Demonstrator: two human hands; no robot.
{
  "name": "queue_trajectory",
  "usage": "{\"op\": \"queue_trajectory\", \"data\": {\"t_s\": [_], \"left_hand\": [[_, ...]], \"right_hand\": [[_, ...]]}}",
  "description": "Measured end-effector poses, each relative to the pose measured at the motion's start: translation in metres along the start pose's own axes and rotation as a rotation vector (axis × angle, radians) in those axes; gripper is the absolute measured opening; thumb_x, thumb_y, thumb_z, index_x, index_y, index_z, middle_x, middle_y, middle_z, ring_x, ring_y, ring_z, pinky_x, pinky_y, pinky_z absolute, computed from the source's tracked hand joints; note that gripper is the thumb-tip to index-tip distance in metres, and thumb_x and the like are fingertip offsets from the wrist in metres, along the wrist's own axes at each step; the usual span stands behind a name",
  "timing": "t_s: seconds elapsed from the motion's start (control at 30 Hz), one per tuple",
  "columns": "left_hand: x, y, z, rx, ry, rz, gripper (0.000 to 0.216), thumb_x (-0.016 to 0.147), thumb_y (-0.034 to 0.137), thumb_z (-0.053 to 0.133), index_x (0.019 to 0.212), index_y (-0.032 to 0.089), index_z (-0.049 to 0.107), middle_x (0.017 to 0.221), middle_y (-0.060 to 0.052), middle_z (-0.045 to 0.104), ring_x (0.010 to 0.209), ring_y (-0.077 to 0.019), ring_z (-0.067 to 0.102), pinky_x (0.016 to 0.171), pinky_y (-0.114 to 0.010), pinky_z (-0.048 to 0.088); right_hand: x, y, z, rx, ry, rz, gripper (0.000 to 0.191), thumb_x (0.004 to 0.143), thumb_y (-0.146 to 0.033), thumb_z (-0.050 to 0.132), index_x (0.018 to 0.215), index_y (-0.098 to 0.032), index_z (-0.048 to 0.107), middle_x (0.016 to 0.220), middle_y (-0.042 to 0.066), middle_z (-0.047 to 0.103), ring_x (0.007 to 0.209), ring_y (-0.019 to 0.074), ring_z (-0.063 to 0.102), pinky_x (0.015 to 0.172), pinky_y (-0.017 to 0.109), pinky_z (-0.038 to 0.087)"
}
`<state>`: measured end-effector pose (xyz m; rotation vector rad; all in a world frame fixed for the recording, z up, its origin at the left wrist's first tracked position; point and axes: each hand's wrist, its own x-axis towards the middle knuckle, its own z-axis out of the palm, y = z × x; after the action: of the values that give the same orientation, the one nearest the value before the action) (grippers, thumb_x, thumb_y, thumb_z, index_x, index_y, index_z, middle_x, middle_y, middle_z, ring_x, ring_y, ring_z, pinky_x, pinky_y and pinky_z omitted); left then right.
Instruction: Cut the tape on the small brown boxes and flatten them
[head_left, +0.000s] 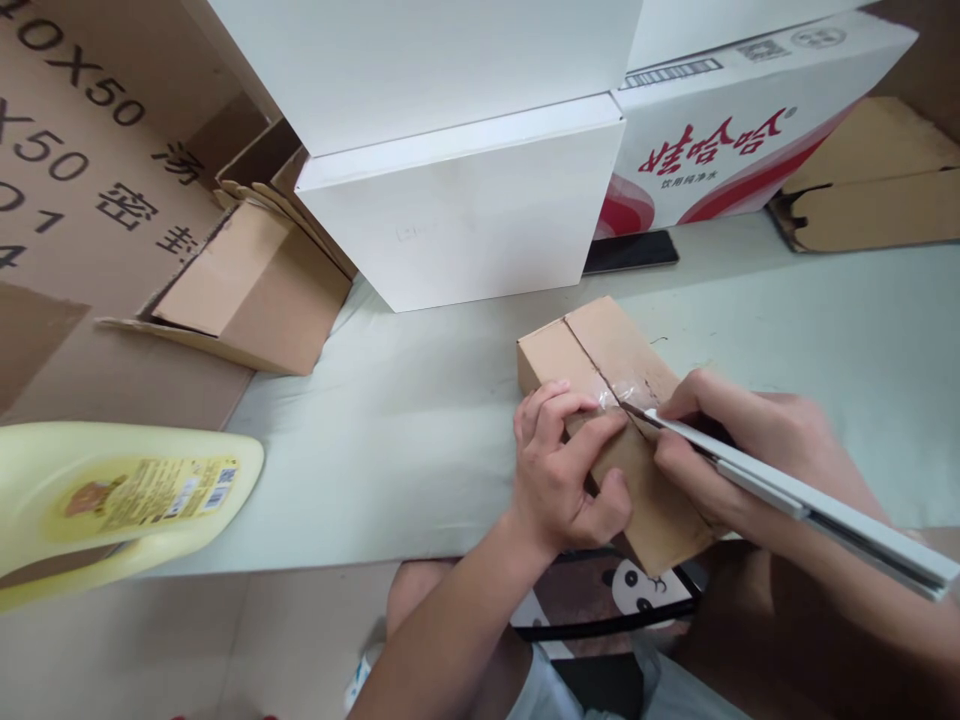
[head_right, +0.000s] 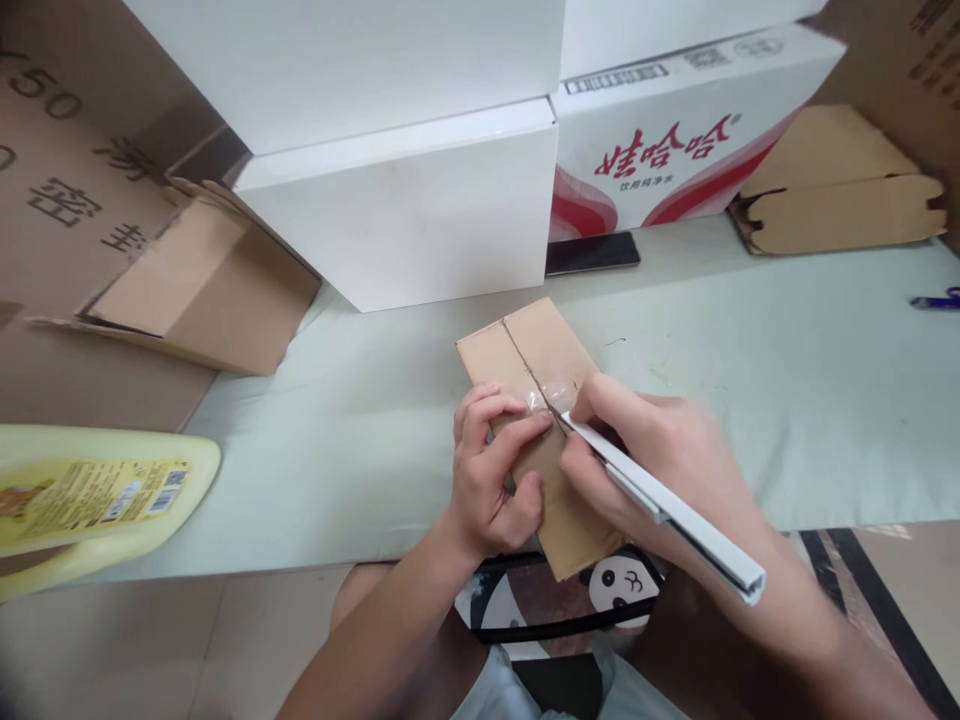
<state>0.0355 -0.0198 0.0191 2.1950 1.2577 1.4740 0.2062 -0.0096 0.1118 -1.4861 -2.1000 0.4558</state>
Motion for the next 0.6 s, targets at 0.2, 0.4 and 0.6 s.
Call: {"op": "queue_trajectory", "data": {"t_s": [0.2,0.4,0.6], "left_hand": [[0.0,0.0,0.0,0.005,0.007,0.006,0.04,0.079,0.031,0.056,0.116,0.022,0.071,0.114,-0.012,0.063,0.126,-0.033,0.055,0.115,-0.052,0.043],[0.0,-0.001,0.001,-0.002,0.017,0.024,0.04,0.081,0.031,0.054,0.115,0.02,0.071,0.113,-0.011,0.061,0.126,-0.0321,0.054,0.116,-0.052,0.042],[0.0,-0.001,0.002,-0.002,0.013,0.0,0.039,0.079,0.033,0.055,0.114,0.023,0.071,0.112,-0.01,0.063,0.124,-0.0328,0.056,0.115,-0.054,0.043]], "right_hand": [[-0.004,0.009,0.0,-0.059,-0.032,-0.171,0.017,0.086,-0.018,0.05,0.074,-0.025,0.041,0.055,-0.006,0.043,0.044,0.0097,0.033,0.043,0.023,0.031],[0.0,0.009,-0.008,-0.108,0.011,-0.32,0.021,0.085,-0.016,0.047,0.067,-0.024,0.039,0.05,-0.007,0.04,0.04,0.0064,0.033,0.039,0.019,0.03],[-0.005,0.014,-0.004,0.024,0.006,-0.294,0.025,0.079,-0.014,0.049,0.064,-0.024,0.032,0.051,-0.007,0.028,0.043,0.0082,0.023,0.041,0.024,0.022]]}}
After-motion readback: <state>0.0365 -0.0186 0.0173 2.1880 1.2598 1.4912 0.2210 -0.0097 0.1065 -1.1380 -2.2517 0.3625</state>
